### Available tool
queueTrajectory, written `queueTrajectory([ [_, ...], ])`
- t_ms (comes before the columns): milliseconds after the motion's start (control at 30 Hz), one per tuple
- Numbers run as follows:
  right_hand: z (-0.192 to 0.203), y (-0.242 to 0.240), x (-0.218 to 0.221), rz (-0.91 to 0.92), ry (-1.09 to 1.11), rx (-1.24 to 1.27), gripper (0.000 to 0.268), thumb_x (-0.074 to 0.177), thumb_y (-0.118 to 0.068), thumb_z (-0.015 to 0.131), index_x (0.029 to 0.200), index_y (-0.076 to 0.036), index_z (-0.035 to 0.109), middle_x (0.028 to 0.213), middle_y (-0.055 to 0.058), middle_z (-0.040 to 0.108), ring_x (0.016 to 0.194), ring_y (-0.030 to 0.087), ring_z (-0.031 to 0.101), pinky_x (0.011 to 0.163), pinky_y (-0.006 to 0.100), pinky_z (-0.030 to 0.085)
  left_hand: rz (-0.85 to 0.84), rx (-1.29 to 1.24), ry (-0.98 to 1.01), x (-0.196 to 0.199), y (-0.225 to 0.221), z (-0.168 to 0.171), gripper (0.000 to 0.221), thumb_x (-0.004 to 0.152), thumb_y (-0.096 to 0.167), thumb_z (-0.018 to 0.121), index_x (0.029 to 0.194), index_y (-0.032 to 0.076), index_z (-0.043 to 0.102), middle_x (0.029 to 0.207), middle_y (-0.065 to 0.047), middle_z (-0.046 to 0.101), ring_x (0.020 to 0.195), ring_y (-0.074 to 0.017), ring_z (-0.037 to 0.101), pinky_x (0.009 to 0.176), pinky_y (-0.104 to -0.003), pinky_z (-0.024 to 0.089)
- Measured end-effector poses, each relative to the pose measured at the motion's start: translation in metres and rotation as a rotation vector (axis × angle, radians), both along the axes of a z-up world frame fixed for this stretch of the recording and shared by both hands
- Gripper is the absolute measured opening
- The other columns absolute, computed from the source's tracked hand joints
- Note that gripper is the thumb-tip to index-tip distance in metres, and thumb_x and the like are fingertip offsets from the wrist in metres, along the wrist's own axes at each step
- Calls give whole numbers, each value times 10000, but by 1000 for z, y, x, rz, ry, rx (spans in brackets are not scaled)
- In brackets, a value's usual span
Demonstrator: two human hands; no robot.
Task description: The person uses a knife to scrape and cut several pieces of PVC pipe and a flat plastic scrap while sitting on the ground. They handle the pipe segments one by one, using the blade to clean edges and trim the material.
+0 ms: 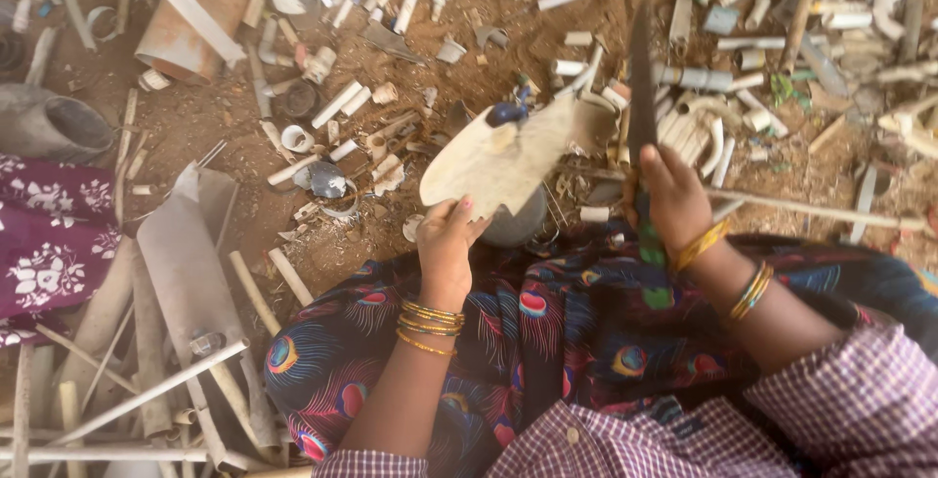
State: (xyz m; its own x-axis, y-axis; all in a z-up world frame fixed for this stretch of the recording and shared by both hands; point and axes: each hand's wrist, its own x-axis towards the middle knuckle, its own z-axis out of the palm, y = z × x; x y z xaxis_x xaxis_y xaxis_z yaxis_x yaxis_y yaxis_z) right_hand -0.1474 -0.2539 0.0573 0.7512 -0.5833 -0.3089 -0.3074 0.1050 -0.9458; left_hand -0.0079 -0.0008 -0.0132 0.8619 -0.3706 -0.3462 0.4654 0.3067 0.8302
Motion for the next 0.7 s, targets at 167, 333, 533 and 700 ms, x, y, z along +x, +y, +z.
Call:
queueTrajectory([
  [167, 7, 21, -7, 540, 258, -1042, 516, 987, -149, 510, 1493, -160, 408, 970, 174, 697, 685, 321, 702, 587, 444, 560, 103, 77, -87, -2, -5, 1, 209, 1004, 109, 631, 1011, -100, 632, 943, -102, 687, 823, -133, 676, 824, -342, 627],
  [333, 27, 45, -8, 701, 516, -1094, 728, 932, -122, 518, 1588, -285, 246, 1067, 145, 718, 849, 354, 741, 701, 482, 607, 117, 105, -86, -7, -3, 2, 206, 1005, 122, 594, 1026, -83, 592, 991, -98, 686, 883, -138, 685, 852, -349, 628],
  [533, 41, 60, -10, 929, 681, -1067, 849, 894, -32, 520, 1616, -323, 180, 1120, 170, 684, 870, 342, 749, 755, 445, 623, 118, 97, -123, -4, 2, -7, 212, 1029, 159, 575, 1003, -50, 591, 937, -52, 650, 857, -98, 642, 927, -359, 614],
  [700, 38, 51, -6, 852, 682, -1087, 798, 915, -78, 543, 1606, -304, 212, 1104, 148, 715, 905, 327, 744, 767, 441, 619, 80, 125, -190, -5, 3, -15, 317, 1093, 162, 583, 839, -7, 499, 800, 3, 494, 734, -59, 503, 940, -375, 639],
])
